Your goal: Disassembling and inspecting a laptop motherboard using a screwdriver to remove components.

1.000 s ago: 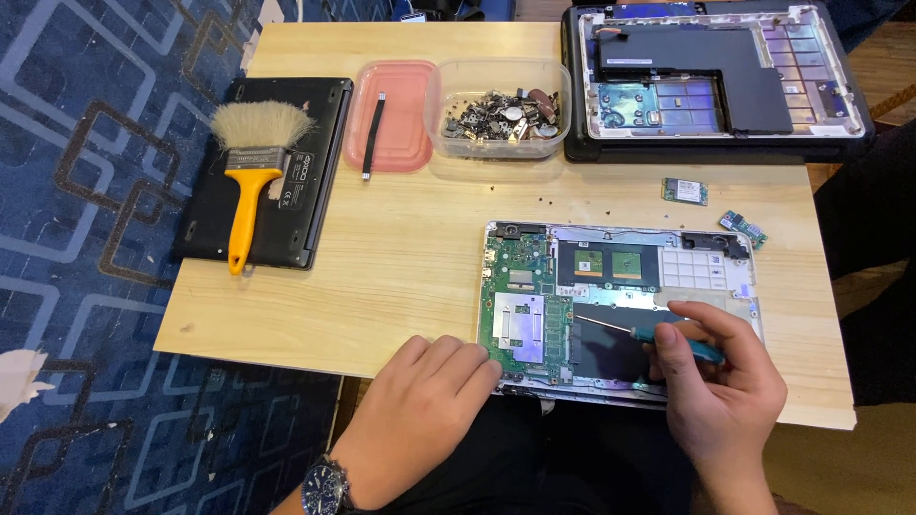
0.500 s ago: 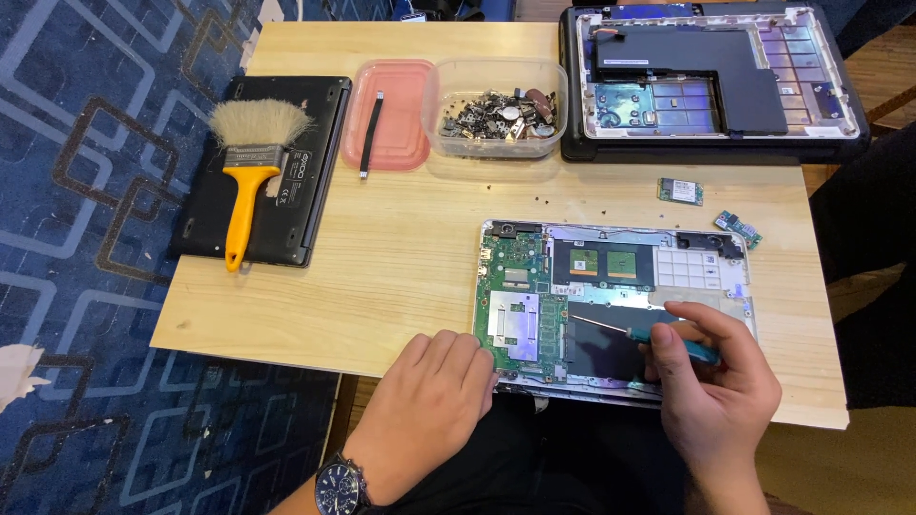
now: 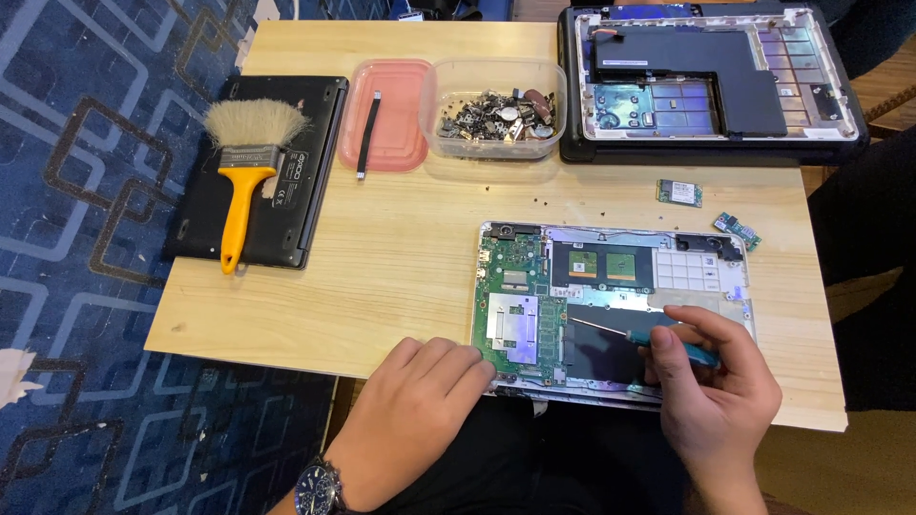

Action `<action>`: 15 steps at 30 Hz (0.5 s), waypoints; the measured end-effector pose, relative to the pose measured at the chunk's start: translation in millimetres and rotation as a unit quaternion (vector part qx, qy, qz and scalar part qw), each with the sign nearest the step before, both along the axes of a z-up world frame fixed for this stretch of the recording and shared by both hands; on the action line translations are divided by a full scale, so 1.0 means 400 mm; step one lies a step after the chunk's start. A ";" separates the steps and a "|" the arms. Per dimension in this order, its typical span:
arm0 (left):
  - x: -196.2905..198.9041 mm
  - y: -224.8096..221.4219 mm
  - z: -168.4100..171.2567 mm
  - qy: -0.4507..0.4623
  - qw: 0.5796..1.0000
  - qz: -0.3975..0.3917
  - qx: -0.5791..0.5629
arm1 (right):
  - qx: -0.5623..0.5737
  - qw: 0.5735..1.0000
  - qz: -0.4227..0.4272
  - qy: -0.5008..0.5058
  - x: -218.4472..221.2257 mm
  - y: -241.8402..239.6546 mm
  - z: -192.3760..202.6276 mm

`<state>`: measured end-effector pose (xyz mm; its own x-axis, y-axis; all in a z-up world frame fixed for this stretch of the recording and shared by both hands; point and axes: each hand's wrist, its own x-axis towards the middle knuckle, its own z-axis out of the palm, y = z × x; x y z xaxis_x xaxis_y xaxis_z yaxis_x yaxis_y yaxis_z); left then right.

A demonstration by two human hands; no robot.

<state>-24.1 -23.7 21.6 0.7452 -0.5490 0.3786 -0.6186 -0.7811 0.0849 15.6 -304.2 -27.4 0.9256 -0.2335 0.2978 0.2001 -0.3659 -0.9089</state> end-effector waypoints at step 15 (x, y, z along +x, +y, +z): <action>0.000 -0.029 -0.028 -0.021 0.995 0.049 0.079 | 0.021 1.000 0.007 -0.005 0.000 0.003 0.008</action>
<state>-24.0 -35.4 10.6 0.7839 -0.5296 0.3242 -0.5389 -0.8396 -0.0684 15.5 -302.9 -24.0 0.9256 -0.2339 0.2975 0.2141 -0.3246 -0.9213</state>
